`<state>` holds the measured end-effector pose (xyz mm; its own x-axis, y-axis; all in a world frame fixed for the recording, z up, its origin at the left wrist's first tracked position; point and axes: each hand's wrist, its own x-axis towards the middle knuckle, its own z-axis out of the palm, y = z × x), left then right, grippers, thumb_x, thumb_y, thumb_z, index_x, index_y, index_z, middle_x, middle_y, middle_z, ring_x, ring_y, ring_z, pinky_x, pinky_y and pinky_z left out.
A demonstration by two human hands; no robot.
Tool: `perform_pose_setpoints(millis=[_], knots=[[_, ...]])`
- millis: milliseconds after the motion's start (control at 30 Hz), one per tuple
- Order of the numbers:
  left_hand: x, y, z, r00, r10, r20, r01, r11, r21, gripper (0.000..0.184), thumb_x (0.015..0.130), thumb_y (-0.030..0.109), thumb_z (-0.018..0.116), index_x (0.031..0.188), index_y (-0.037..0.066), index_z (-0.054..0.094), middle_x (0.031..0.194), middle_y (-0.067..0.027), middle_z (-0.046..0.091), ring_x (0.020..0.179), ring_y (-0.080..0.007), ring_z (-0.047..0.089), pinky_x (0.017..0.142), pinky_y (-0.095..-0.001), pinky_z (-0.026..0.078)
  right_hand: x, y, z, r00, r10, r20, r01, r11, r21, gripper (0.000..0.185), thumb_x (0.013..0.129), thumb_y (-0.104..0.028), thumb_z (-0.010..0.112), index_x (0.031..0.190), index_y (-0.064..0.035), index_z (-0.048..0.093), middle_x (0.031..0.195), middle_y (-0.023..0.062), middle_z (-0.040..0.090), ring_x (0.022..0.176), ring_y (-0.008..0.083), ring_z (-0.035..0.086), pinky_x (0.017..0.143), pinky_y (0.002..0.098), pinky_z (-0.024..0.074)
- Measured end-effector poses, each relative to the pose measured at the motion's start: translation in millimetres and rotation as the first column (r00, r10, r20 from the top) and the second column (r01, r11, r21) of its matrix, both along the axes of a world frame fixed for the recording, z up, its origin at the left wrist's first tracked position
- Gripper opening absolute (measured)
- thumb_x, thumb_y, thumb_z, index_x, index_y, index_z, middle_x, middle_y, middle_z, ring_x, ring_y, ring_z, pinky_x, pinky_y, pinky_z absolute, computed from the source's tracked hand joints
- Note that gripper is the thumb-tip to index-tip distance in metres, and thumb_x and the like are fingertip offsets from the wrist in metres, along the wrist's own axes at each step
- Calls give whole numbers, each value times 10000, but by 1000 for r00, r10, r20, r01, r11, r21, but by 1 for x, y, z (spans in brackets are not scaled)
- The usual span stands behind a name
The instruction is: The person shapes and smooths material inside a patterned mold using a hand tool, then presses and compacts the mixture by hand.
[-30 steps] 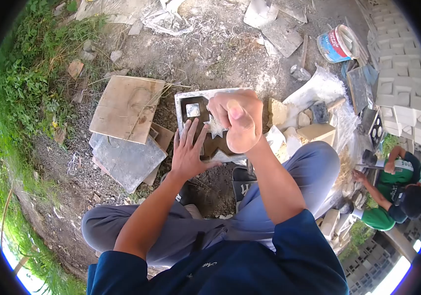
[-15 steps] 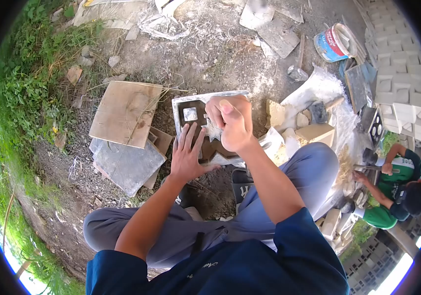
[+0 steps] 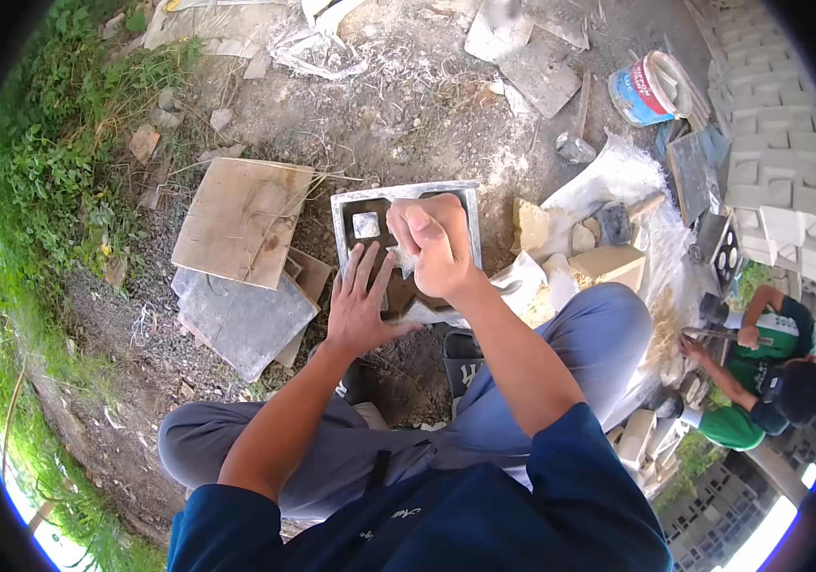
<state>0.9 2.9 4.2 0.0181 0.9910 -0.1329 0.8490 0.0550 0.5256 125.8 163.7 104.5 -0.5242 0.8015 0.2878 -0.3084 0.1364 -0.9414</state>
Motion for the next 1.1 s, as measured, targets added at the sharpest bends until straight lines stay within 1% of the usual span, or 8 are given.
perform_pose_setpoints(millis=[233,333,433,633,800,933,1000,1100], knots=[[1,0,-1,1000,4,20,-5,999,53,1264,654,689,863,1670,198,293,1713,-128,266,1596,-356,223,1222,-624,292,-5,3,-11,997,-44,-64,53,987,150,753,1038,-575,535,537,-31,395,492,45,379,436,166,329,465,333,228],[-3,2,-2,1000,4,19,-5,998,65,1261,657,685,865,1670,202,290,1711,-127,269,1597,-354,221,1217,-633,297,-7,-3,12,989,-147,-3,145,974,175,698,1022,-486,618,558,-10,405,501,40,384,434,157,354,456,340,247],[-2,-3,3,1000,-4,-5,4,1000,28,1260,663,689,859,1672,198,284,1715,-124,262,1598,-368,212,1216,-628,302,-4,-2,10,967,-164,193,113,962,250,456,1012,-141,701,596,-17,560,491,52,487,404,121,447,426,315,307],[-3,0,0,1000,-12,-2,12,999,37,1260,671,682,860,1674,192,275,1713,-125,261,1603,-365,199,1207,-628,313,-2,-6,27,993,-107,43,88,943,322,409,1017,-163,663,649,-7,577,524,65,465,413,167,448,449,330,323],[-1,-2,-2,1000,-14,16,13,999,31,1251,688,691,845,1674,179,269,1713,-129,261,1607,-364,186,1211,-625,312,-2,3,-10,971,-94,221,47,977,210,464,1023,-186,653,608,-37,512,527,74,380,427,196,406,459,341,306],[-3,-3,-1,1000,-19,0,19,1000,21,1240,696,697,837,1670,173,277,1709,-129,270,1614,-356,165,1203,-636,320,-12,-11,30,999,-33,17,25,933,360,505,1039,-223,659,606,-42,475,522,62,357,415,198,371,456,361,274],[-2,-6,0,999,-3,37,0,998,66,1241,699,693,838,1671,173,269,1706,-123,277,1615,-349,164,1206,-636,316,-5,-5,-8,966,-122,228,60,963,263,479,1035,-215,670,618,-27,527,526,71,378,425,193,396,463,350,305],[-2,-2,2,1000,-22,5,22,1000,-19,1241,696,682,844,1668,170,269,1694,-114,298,1613,-339,171,1212,-629,314,-13,-5,-32,951,-283,124,253,943,216,521,1060,-245,646,647,30,486,558,41,456,493,127,407,477,327,307]])
